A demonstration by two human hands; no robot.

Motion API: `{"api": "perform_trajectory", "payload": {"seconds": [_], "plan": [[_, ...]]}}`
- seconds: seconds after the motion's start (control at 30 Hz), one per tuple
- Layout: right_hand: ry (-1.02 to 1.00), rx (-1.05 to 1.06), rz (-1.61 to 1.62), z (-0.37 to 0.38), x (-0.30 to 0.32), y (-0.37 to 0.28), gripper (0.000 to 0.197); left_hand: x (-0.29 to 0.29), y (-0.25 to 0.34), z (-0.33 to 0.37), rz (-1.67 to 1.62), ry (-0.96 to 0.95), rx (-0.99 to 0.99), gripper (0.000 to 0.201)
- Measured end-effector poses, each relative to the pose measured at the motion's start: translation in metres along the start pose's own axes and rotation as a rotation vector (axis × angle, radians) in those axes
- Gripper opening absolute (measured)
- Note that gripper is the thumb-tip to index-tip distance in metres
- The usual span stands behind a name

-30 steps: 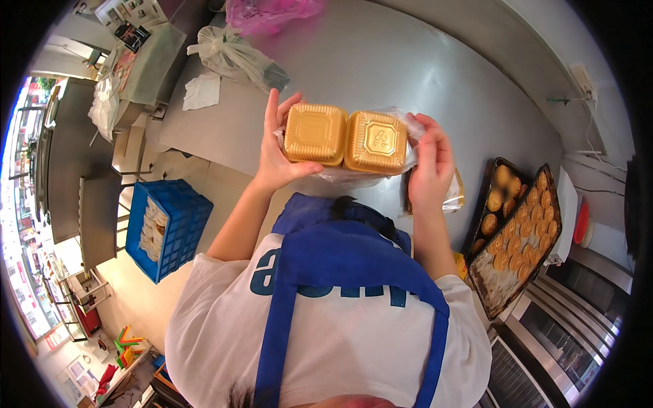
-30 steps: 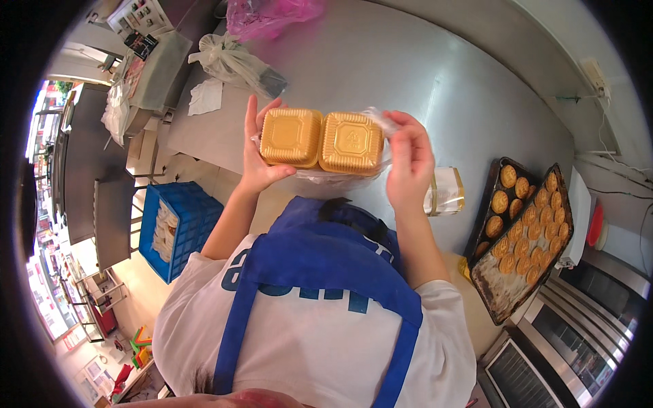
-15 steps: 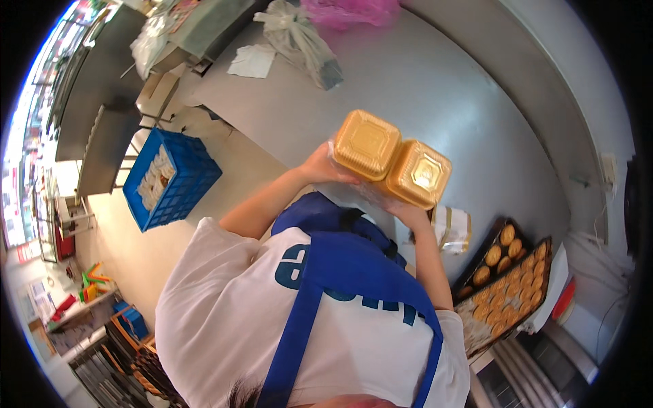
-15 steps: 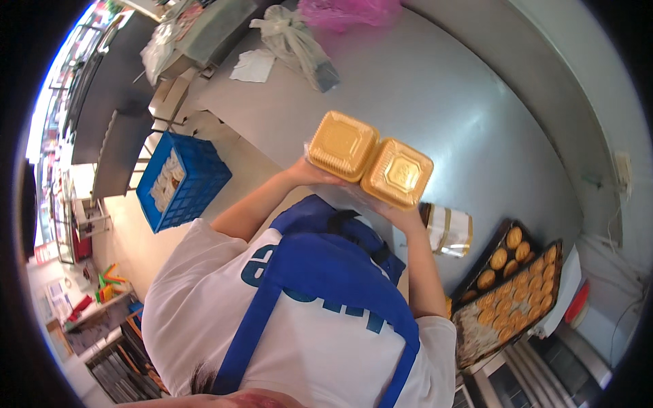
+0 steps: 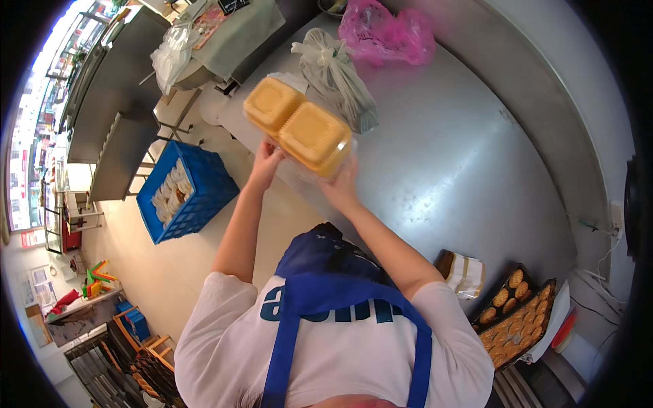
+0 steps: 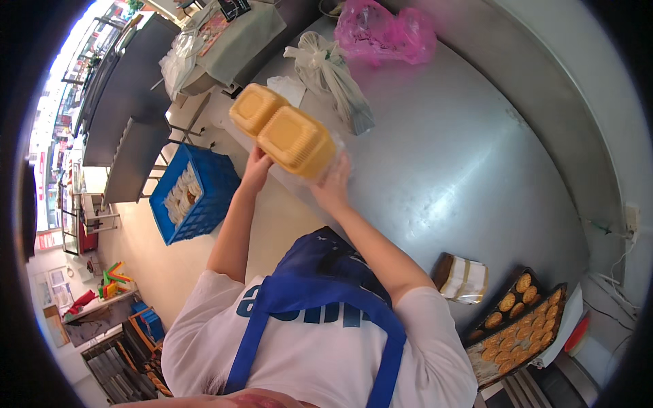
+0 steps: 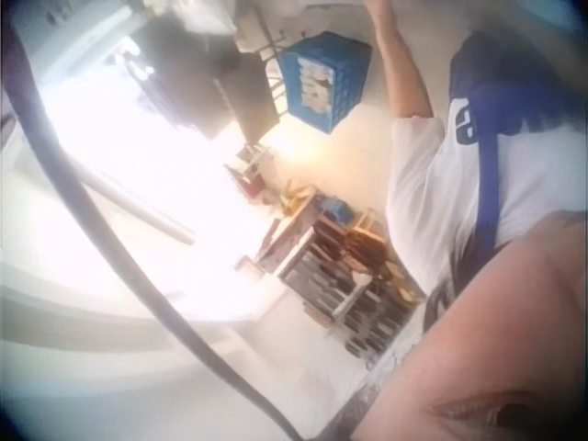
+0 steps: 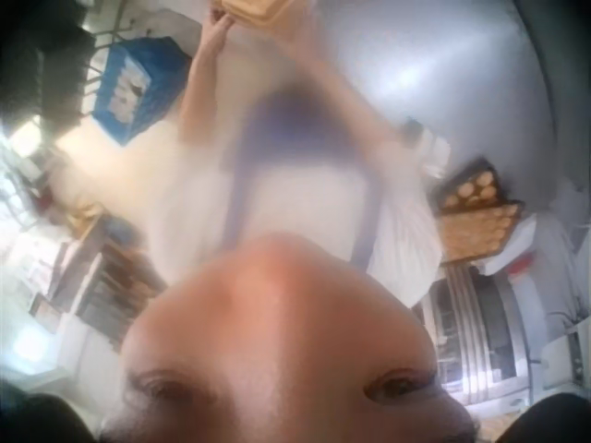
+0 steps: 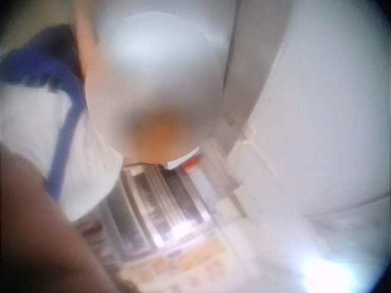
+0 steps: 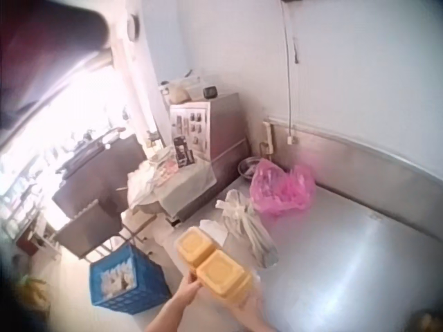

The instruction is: The person unpacks plastic containers from a bag, uses a heat sealer on a plastic bag, wipes the table with a tissue, and separates stacked plastic containers on the table.

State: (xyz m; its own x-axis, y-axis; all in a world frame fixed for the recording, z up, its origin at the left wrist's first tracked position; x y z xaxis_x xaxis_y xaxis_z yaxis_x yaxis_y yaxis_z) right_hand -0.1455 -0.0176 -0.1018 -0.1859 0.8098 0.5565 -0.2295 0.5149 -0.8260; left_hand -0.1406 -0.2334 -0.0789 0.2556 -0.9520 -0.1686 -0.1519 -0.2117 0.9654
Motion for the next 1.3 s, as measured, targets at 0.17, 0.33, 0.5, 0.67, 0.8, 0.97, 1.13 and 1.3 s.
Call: {"api": "perform_trajectory", "payload": {"seconds": [0.17,0.33,0.5,0.67,0.8,0.97,1.13,1.3], "plan": [[0.041,-0.127,0.246,0.060,-0.045,-0.049,0.102,0.062,0.036,0.042,-0.051,0.090,0.064,0.062],[-0.453,-0.181,-0.169,0.108,-0.020,-0.066,0.069,0.092,0.063,0.042,-0.051,0.053,-0.066,0.069],[0.357,0.204,-0.536,0.200,0.104,-0.119,0.024,0.117,0.004,-0.018,-0.038,0.418,0.004,0.055],[0.471,0.367,-0.615,0.237,0.090,-0.118,0.017,0.099,-0.070,-0.083,0.180,0.255,0.252,0.043],[0.433,0.257,-0.387,0.240,0.111,-0.082,0.014,0.093,-0.072,-0.094,0.324,0.200,0.278,0.039],[0.354,0.235,-0.316,0.199,0.138,-0.084,0.012,0.007,-0.009,-0.078,0.580,-0.152,-0.015,0.036],[0.262,0.297,-0.349,0.118,0.171,-0.100,0.009,-0.108,0.075,-0.071,0.543,-0.356,-0.306,0.023],[0.175,0.206,-0.015,0.041,0.209,-0.113,0.006,-0.177,0.125,-0.064,0.702,-0.289,-0.662,0.021]]}}
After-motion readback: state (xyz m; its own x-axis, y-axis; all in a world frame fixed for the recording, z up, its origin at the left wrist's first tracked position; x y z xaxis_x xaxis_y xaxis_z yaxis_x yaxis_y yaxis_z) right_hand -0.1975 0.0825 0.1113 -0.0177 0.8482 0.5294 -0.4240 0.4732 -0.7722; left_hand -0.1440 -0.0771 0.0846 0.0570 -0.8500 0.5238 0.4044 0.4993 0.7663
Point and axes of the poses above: each hand's wrist, its own z-axis towards the middle knuckle, its own x-axis out of the back of the hand, y = z × x, the point moved 10 cm from there along z, towards the middle knuckle, and after that the axes turned 4 degrees about -z, right-handed, at the moved point
